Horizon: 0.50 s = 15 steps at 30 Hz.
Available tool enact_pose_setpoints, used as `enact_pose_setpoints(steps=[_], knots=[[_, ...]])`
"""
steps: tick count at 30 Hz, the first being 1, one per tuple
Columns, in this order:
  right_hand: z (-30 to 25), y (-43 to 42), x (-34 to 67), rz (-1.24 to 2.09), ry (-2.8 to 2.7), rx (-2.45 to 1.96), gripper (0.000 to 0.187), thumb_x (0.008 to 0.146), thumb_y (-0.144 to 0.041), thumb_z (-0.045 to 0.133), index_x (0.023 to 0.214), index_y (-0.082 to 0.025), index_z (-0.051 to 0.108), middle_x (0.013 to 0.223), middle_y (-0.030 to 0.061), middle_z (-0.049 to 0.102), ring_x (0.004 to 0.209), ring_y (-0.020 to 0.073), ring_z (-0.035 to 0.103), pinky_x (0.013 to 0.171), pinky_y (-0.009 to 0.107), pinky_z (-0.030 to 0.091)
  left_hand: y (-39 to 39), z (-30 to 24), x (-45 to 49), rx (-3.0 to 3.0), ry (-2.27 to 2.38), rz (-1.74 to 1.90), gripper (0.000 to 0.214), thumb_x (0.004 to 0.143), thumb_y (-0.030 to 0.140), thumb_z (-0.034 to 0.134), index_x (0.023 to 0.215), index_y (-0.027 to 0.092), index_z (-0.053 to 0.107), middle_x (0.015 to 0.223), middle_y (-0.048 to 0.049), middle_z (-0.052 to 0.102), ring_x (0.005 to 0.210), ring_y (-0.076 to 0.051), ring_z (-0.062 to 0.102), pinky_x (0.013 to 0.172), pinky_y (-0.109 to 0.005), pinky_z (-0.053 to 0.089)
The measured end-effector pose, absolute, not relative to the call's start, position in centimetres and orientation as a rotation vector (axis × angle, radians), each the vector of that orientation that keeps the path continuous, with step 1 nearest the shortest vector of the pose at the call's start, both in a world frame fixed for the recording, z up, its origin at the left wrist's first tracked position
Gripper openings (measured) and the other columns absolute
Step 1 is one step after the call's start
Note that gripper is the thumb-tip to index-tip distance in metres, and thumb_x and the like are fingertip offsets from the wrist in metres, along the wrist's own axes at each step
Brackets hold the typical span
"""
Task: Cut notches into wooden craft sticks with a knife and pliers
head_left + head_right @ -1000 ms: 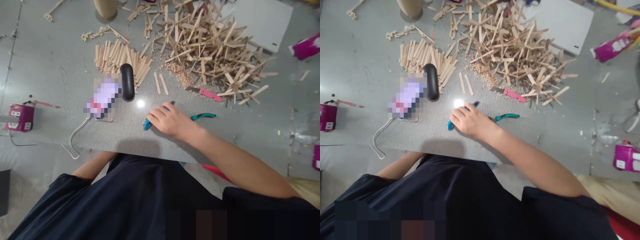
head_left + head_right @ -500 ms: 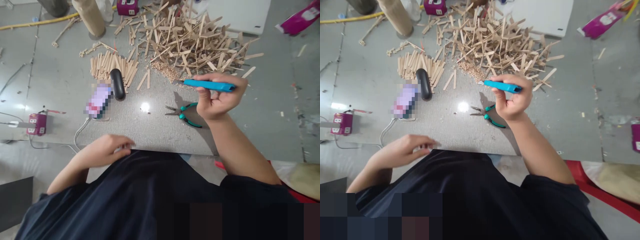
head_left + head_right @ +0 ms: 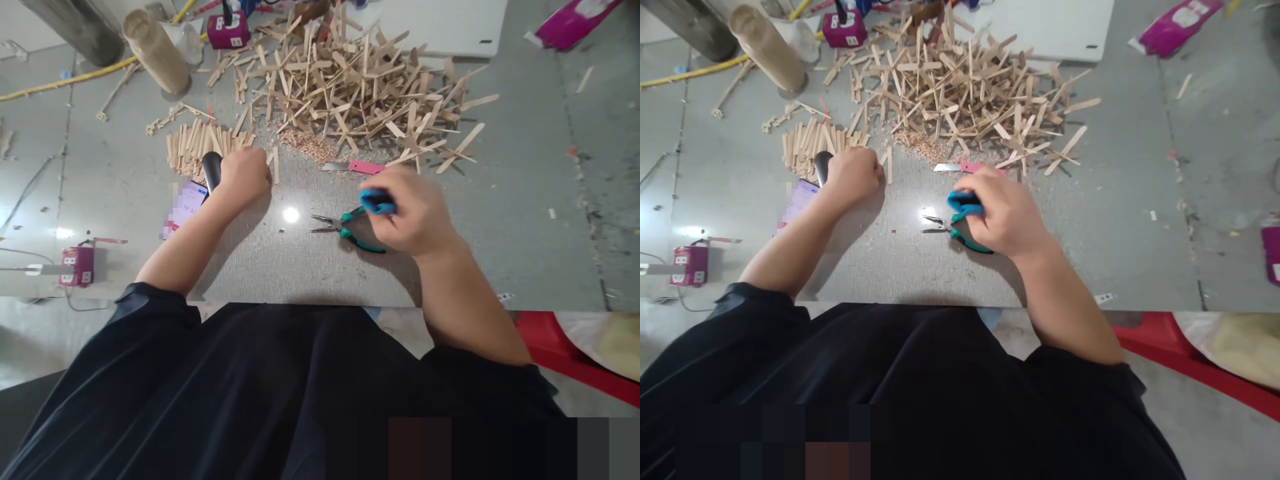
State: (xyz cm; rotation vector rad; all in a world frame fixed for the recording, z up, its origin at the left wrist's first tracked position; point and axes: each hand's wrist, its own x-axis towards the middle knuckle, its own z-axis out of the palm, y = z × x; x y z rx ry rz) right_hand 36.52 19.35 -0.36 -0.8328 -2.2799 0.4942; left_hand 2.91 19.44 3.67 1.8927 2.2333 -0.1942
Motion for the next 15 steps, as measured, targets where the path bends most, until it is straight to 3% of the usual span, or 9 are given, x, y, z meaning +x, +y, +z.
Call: enact_pose_setpoints(steps=[3, 6, 10, 13, 15], knots=[[1.5, 18.5, 36.4, 0.639, -2.658, -0.992, 0.038, 0.104, -0.041, 0.069, 0.136, -0.023, 0.076, 0.138, 0.0196, 0.08, 0.115, 0.0417, 0.08, 0.093, 0.057, 0.066, 19.6, 3.7, 3.4, 1.839, 2.235, -0.246, 0.034, 0.104, 0.02, 0.065, 0.13, 0.012, 0.085, 0.128, -0.0199, 0.083, 0.112, -0.03, 0.072, 0.095, -0.045, 0.055], [2.3, 18.5, 35.9, 0.791, -2.855, -1.137, 0.036, 0.111, -0.039, 0.059, 0.134, -0.019, 0.078, 0.138, 0.0214, 0.079, 0.115, 0.0419, 0.08, 0.095, 0.056, 0.065, 19.8, 3.7, 3.9, 1.808, 2.266, -0.286, 0.034, 0.106, 0.022, 0.069, 0.135, 0.014, 0.085, 0.126, -0.0157, 0.083, 0.116, -0.027, 0.071, 0.098, -0.043, 0.055], [1.9, 19.3, 35.6, 0.832, -2.905, -1.18, 0.026, 0.11, -0.026, 0.056, 0.121, -0.018, 0.078, 0.138, 0.0214, 0.075, 0.112, 0.0364, 0.079, 0.093, 0.049, 0.061, 17.8, 5.3, 3.5, 1.837, 2.373, -0.236, 0.048, 0.103, 0.001, 0.057, 0.147, 0.006, 0.077, 0.146, -0.025, 0.081, 0.123, -0.034, 0.08, 0.097, -0.046, 0.057], [1.3, 19.7, 35.7, 0.709, -2.91, -1.198, 0.021, 0.103, -0.019, 0.059, 0.114, -0.017, 0.077, 0.132, 0.0214, 0.076, 0.099, 0.0331, 0.075, 0.078, 0.046, 0.052, 13.7, 6.4, 1.8, 1.97, 2.264, -0.071, 0.035, 0.11, 0.009, 0.057, 0.135, 0.015, 0.08, 0.142, -0.0181, 0.083, 0.132, -0.033, 0.079, 0.105, -0.046, 0.059], [1.0, 19.8, 35.9, 0.647, -2.878, -1.175, 0.018, 0.102, -0.019, 0.061, 0.109, -0.019, 0.077, 0.128, 0.0184, 0.078, 0.089, 0.0296, 0.07, 0.069, 0.042, 0.042, 10.2, 6.1, 0.4, 2.032, 2.157, 0.04, 0.033, 0.109, 0.013, 0.06, 0.134, 0.019, 0.081, 0.136, -0.0152, 0.086, 0.127, -0.031, 0.081, 0.104, -0.044, 0.062]])
